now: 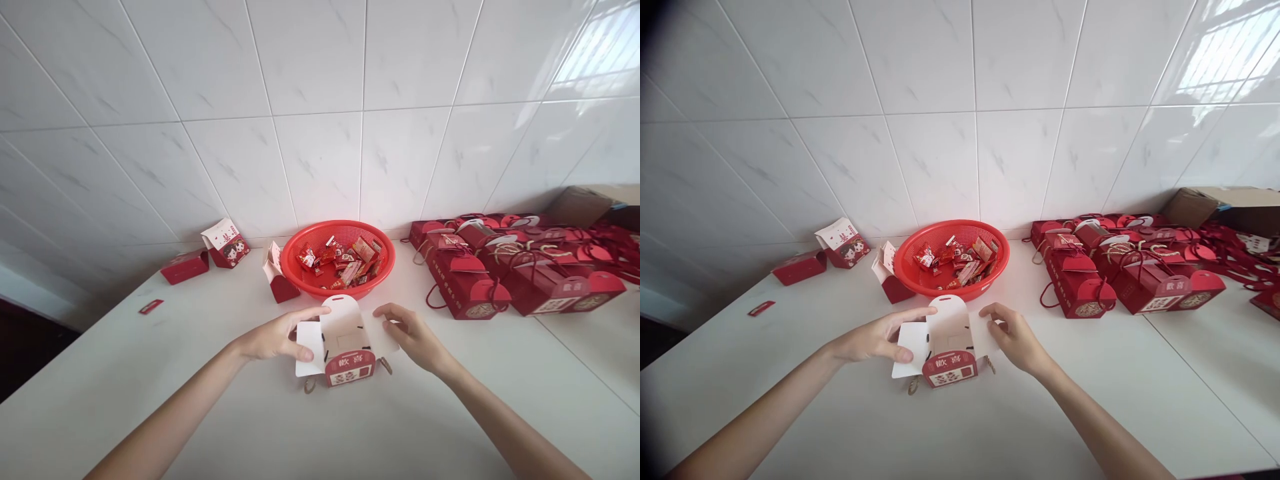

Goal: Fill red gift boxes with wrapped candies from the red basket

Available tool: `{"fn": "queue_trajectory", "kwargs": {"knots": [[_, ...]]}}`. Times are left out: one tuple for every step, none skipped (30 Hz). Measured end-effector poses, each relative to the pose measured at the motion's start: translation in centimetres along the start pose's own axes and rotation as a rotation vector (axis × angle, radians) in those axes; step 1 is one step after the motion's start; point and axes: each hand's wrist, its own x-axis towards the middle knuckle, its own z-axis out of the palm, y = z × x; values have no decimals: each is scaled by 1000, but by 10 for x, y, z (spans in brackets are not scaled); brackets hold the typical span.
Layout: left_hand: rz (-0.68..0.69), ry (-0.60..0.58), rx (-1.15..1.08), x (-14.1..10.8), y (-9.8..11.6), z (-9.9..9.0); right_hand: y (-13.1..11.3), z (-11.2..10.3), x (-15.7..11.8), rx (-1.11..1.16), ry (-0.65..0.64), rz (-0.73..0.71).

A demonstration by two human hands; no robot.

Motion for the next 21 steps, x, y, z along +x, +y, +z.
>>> {"fn": "queue_trajectory", "kwargs": {"knots": [[-6,-6,-27,0,-4,2,-1,3,-1,-42,14,-4],[-8,-5,-44,0,-7,4,-3,5,-2,-88,21,-5],[-6,0,-53,0,-9,6,-6,7,-3,-134,19,-6],[-3,4,-54,-1,-10,8,-9,8,-4,-175,8,-6],[-1,6,-50,-2,-11,10,-12,8,-5,-206,-15,-8],[2,4,-46,-2,-12,12,-15,7,-6,-221,-47,-15],[6,0,-45,-3,-12,13,-17,6,-6,-220,-88,-30],[11,-5,-51,-3,-12,14,-19,3,-6,-201,-137,-51],[17,-9,-60,-4,-13,14,-19,-1,-6,-168,-194,-72],[25,-11,-69,-4,-14,14,-19,-5,-5,-128,-256,-87],[35,-9,-76,-4,-14,15,-18,-8,-5,-84,-316,-89],[45,-4,-78,-3,-16,15,-17,-11,-4,-44,-368,-76],[52,4,-75,-3,-17,15,-14,-13,-4,-13,-405,-51],[58,11,-70,-2,-18,15,-12,-14,-3,4,-425,-22],[62,15,-67,-1,-19,15,-9,-14,-4,10,-431,0],[66,15,-65,-1,-20,15,-6,-14,-4,9,-427,12],[68,11,-62,-1,-20,14,-3,-14,-4,0,-419,11],[69,1,-52,-1,-19,14,0,-13,-4,-15,-411,-1],[67,-9,-27,-2,-16,13,1,-14,-4,-41,-404,-24],[64,-14,21,-4,-11,11,2,-15,-4,-74,-398,-58],[65,-13,93,-5,-5,10,1,-17,-3,-110,-391,-104]]}}
